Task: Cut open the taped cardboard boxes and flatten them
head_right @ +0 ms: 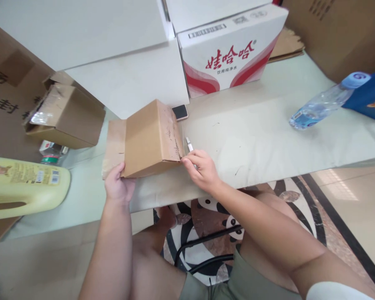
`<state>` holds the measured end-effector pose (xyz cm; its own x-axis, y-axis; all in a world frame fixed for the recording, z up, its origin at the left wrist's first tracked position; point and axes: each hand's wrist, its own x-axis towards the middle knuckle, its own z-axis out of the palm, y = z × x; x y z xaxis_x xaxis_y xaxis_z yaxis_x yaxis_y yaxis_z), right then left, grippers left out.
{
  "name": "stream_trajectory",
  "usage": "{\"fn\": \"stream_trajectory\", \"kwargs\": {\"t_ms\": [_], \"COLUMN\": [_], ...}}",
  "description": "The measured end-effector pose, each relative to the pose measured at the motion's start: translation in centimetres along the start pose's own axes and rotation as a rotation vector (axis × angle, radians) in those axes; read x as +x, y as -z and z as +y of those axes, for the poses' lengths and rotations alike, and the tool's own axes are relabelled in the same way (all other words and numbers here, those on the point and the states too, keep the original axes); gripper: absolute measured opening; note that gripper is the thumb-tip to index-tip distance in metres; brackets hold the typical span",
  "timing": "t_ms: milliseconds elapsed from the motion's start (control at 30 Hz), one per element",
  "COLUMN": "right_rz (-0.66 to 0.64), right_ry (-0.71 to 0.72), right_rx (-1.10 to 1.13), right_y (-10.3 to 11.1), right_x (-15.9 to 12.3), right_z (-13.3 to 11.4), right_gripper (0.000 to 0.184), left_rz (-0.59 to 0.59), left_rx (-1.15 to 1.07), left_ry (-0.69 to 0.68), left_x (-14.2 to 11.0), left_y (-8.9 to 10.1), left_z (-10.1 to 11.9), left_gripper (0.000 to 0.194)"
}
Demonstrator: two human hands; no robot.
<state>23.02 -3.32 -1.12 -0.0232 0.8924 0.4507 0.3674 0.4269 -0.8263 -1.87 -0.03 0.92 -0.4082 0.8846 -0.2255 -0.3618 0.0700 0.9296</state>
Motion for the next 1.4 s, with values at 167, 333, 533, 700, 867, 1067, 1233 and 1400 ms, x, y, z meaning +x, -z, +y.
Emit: {"fn": "stream_trajectory", "kwargs": {"t_ms": [167, 333, 533, 700, 867, 1067, 1233, 1400], "right_rz": [-0.005, -0.076, -0.127, -0.117, -0.140, -0.201, -0.266, -0.362], "right_ry": [0.088, 0.126, 0.098, 0.102, 0.095, 0.071, -0.002, -0.113], "right_rx": [-0.047, -0.144, -0.152, -0.158, -0.169, -0.189, -0.305, -0.362], "right_y": [-0.34, -0.62, -0.43, -0.55, -0.64, -0.65, -0.66, -0.44], "right_x": [-0.44, -0.73, -0.70, -0.73, -0.77, -0.66, -0.71, -0.38], "right_z": [0.43, 0.78, 0.58, 0.48, 0.72, 0.79, 0.67, 0.11], "right_gripper": [0.032, 0.047, 0.050, 0.054, 0.058, 0.061, 0.060, 0.059], "left_rz": [-0.042, -0.035, -0.069, -0.037, -0.035, -0.021, -0.038, -0.065], "left_rx": [0.039, 0.031, 0.039, 0.012, 0.031, 0.012, 0.022, 0.040], "left_ry": [0.024, 0.028, 0.017, 0.047, 0.030, 0.006, -0.008, -0.018], "left_x": [-0.03, -0.11, -0.12, -0.22, -0.31, -0.35, -0.37, -0.47], "left_y": [0.00, -0.27, -0.29, -0.46, -0.70, -0.77, -0.72, -0.76], "left_z": [0.01, -0.16, -0.17, -0.08, -0.09, -0.33, -0.49, -0.62], "left_gripper": [0.026, 0.029, 0.029, 0.031, 0.030, 0.029, 0.032, 0.037]}}
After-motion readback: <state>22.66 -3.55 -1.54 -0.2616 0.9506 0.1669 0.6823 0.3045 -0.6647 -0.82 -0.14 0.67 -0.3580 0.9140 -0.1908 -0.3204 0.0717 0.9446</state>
